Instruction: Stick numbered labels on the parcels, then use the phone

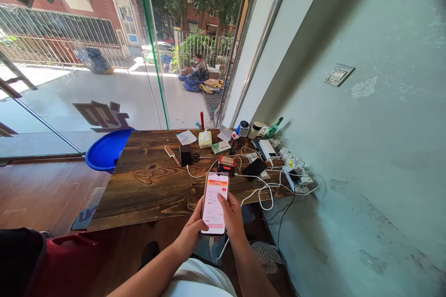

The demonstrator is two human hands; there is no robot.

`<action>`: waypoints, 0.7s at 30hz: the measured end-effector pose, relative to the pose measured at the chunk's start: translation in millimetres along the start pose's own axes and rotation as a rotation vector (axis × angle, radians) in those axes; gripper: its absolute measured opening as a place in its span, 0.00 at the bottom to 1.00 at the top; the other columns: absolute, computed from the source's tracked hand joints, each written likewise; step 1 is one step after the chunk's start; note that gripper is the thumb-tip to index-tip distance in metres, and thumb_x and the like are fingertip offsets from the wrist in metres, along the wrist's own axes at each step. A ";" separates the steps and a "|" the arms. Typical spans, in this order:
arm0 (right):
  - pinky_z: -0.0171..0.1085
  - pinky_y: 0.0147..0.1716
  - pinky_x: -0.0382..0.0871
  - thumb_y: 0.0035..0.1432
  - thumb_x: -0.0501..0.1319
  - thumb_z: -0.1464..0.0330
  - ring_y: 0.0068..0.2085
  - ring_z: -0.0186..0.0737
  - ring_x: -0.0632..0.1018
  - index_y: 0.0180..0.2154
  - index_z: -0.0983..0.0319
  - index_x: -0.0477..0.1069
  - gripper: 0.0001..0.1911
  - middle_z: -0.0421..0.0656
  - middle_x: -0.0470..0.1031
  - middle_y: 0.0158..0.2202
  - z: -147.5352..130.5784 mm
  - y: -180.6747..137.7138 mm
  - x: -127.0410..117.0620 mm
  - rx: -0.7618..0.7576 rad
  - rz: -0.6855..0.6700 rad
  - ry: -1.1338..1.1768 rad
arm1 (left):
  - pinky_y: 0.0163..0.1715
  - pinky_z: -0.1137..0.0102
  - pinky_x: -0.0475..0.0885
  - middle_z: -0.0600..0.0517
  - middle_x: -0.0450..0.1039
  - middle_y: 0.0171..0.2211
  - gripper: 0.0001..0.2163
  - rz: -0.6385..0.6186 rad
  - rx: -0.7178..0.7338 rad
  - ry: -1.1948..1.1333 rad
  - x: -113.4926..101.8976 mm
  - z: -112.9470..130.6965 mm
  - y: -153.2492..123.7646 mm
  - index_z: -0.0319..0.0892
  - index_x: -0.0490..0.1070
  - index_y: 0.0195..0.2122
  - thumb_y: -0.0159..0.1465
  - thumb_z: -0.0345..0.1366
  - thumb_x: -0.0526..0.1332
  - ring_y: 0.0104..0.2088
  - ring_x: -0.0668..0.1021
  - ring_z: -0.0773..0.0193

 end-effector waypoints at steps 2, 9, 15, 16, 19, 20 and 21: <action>0.39 0.28 0.70 0.44 0.63 0.53 0.32 0.46 0.78 0.33 0.62 0.71 0.19 0.44 0.79 0.30 0.4 -0.6 0.0 0.010 0.003 0.007 | 0.49 0.65 0.64 0.55 0.68 0.53 0.46 -0.007 0.002 -0.006 -1.4 -0.7 0.6 0.51 0.42 0.63 0.40 0.22 0.52 0.53 0.68 0.55; 0.45 0.48 0.67 0.49 0.62 0.61 0.50 0.47 0.72 0.52 0.58 0.57 0.29 0.48 0.70 0.51 17.0 -17.0 -2.8 -0.187 -0.111 -0.205 | 0.53 0.62 0.62 0.54 0.68 0.53 0.38 0.014 0.022 -0.084 -10.5 -4.4 6.6 0.50 0.49 0.62 0.48 0.27 0.54 0.57 0.65 0.54; 0.51 0.52 0.62 0.35 0.68 0.73 0.53 0.52 0.68 0.55 0.59 0.50 0.46 0.52 0.66 0.53 34.0 -22.1 -1.9 -0.210 -0.111 -0.509 | 0.60 0.63 0.54 0.53 0.63 0.58 0.24 0.066 0.137 -0.101 -15.0 -7.6 15.2 0.49 0.59 0.58 0.60 0.45 0.56 0.59 0.61 0.57; 0.52 0.52 0.62 0.33 0.68 0.74 0.53 0.53 0.68 0.55 0.59 0.50 0.46 0.52 0.66 0.53 34.3 -20.9 -1.1 -0.208 -0.114 -0.522 | 0.60 0.63 0.53 0.53 0.62 0.58 0.24 0.065 0.145 -0.101 -14.5 -7.4 15.3 0.49 0.60 0.57 0.60 0.46 0.56 0.60 0.61 0.57; 0.52 0.52 0.61 0.31 0.69 0.75 0.54 0.54 0.67 0.54 0.58 0.50 0.47 0.51 0.66 0.53 33.0 -16.7 1.4 -0.212 -0.141 -0.532 | 0.61 0.63 0.51 0.54 0.63 0.57 0.24 0.089 0.145 -0.100 -12.6 -5.4 14.6 0.49 0.62 0.56 0.58 0.47 0.58 0.60 0.60 0.57; 0.52 0.53 0.60 0.30 0.69 0.76 0.54 0.54 0.67 0.54 0.58 0.50 0.48 0.52 0.65 0.53 32.6 -15.6 2.0 -0.208 -0.148 -0.531 | 0.61 0.64 0.51 0.53 0.65 0.57 0.24 0.098 0.144 -0.099 -12.3 -4.4 14.5 0.48 0.63 0.55 0.58 0.47 0.58 0.60 0.60 0.57; 0.52 0.54 0.60 0.30 0.69 0.76 0.55 0.54 0.66 0.54 0.59 0.50 0.48 0.52 0.65 0.53 32.3 -14.8 2.4 -0.202 -0.152 -0.527 | 0.60 0.64 0.52 0.53 0.65 0.56 0.23 0.106 0.144 -0.102 -12.3 -3.4 14.5 0.48 0.63 0.55 0.58 0.47 0.58 0.60 0.61 0.58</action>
Point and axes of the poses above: each hand's wrist, its own y-axis towards the middle knuckle, its own x-axis out of the palm, z = x × y, the point moved 1 cm from there along y, towards the middle knuckle
